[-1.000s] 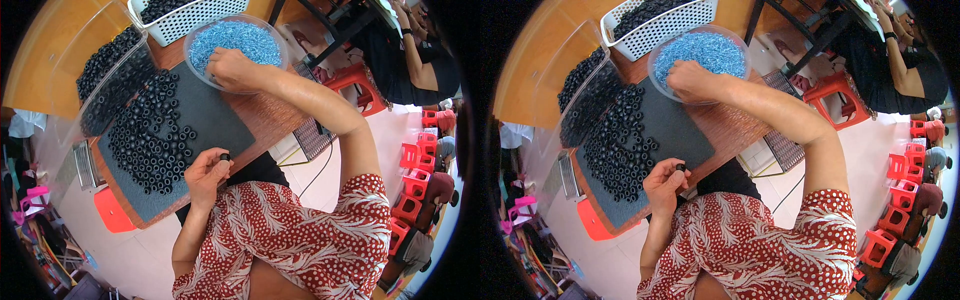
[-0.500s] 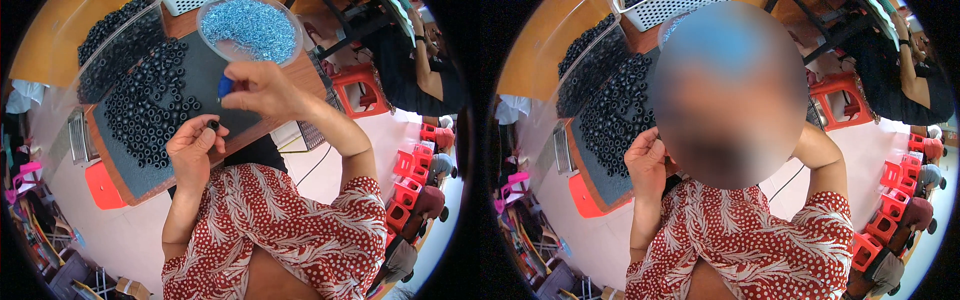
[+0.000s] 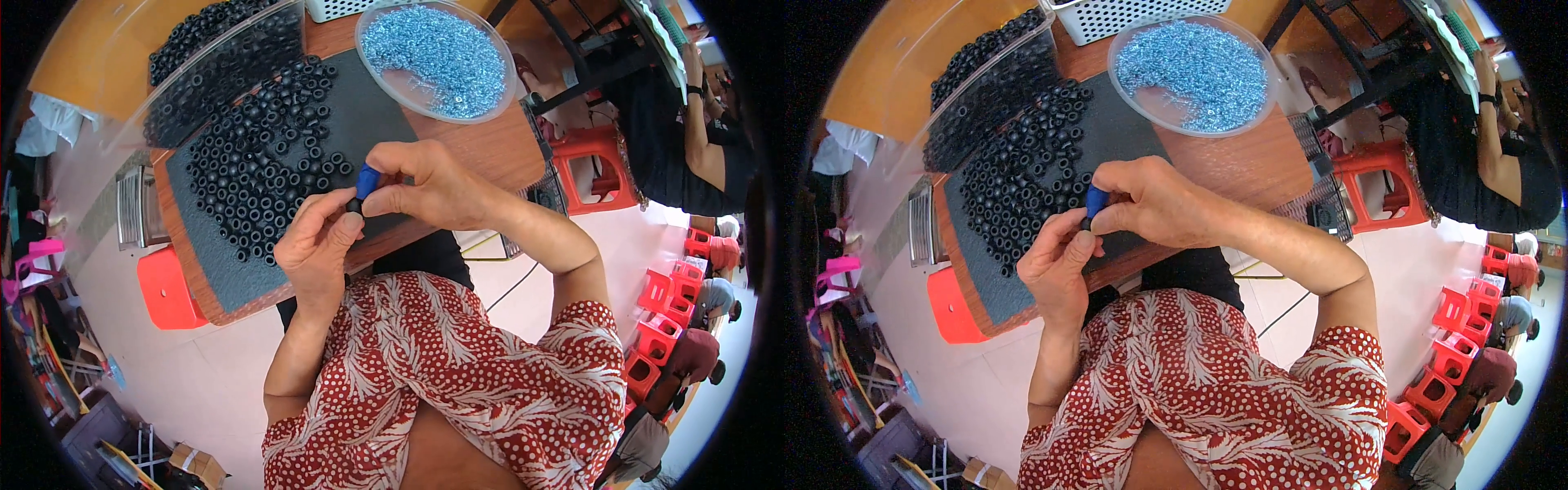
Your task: The person assembles small components by picking up black rubber rings and blue plastic inserts, pressing each insert into a rubber ring by hand, and placing the assembled pieces on the work surface.
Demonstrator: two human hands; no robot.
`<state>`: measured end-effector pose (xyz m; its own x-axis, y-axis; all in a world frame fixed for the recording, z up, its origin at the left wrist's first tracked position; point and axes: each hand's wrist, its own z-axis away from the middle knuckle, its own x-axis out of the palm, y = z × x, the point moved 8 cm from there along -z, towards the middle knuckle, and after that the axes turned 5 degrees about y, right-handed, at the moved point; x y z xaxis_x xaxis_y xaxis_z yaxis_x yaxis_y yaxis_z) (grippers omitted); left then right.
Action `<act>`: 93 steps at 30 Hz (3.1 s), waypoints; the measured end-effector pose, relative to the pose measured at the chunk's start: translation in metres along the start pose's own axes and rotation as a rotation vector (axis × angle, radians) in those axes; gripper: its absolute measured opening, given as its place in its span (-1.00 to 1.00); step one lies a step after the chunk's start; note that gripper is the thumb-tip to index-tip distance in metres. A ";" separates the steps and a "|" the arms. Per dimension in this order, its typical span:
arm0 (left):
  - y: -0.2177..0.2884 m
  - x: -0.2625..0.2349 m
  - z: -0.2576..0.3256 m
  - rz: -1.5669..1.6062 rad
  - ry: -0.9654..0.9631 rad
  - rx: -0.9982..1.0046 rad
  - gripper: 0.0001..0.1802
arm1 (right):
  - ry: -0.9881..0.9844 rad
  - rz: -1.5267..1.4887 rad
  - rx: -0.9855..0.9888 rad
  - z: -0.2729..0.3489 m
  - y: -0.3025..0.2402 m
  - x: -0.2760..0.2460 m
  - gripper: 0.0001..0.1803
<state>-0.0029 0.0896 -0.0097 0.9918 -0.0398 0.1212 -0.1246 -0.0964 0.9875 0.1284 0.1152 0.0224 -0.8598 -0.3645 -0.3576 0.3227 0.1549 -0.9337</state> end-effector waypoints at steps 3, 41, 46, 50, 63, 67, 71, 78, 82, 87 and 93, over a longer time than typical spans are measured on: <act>0.003 0.000 0.003 0.002 0.014 0.026 -0.75 | 0.018 -0.050 0.054 -0.001 0.000 0.003 -0.81; -0.022 -0.018 0.010 0.473 0.062 -0.223 -0.71 | 0.373 0.685 -0.440 -0.073 0.015 0.003 -0.88; -0.023 -0.018 0.010 0.447 0.077 -0.237 -0.71 | 0.307 0.752 -0.469 -0.081 0.009 0.015 -0.89; -0.023 -0.017 0.010 0.437 0.056 -0.218 -0.72 | 0.277 0.755 -0.418 -0.083 0.013 0.014 -0.90; -0.019 -0.017 0.009 0.423 0.077 -0.210 -0.73 | 0.154 1.015 -0.512 -0.094 0.000 0.040 -0.91; -0.020 -0.014 0.010 0.446 0.059 -0.222 -0.76 | 0.150 1.030 -0.528 -0.094 0.000 0.041 -0.90; -0.020 -0.015 0.010 0.372 0.074 -0.204 -0.74 | 0.110 1.046 -0.467 -0.097 0.003 0.042 -0.88; -0.024 -0.020 0.008 0.405 0.106 -0.249 -0.75 | 0.161 1.083 -0.542 -0.088 0.002 0.046 -0.86; -0.021 -0.018 0.007 0.409 0.102 -0.243 -0.75 | 0.189 1.021 -0.482 -0.095 0.006 0.041 -0.86; -0.021 -0.018 0.007 0.415 0.106 -0.244 -0.75 | 0.200 0.941 -0.400 -0.094 0.018 0.036 -0.86; -0.018 -0.021 0.002 0.396 0.136 -0.242 -0.76 | 0.370 0.749 -0.342 -0.071 0.001 0.011 -0.79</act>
<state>-0.0216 0.0899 -0.0303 0.8661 0.1054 0.4886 -0.4992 0.1346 0.8560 0.0909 0.1770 0.0183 -0.5631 0.2511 -0.7873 0.7648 0.5192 -0.3814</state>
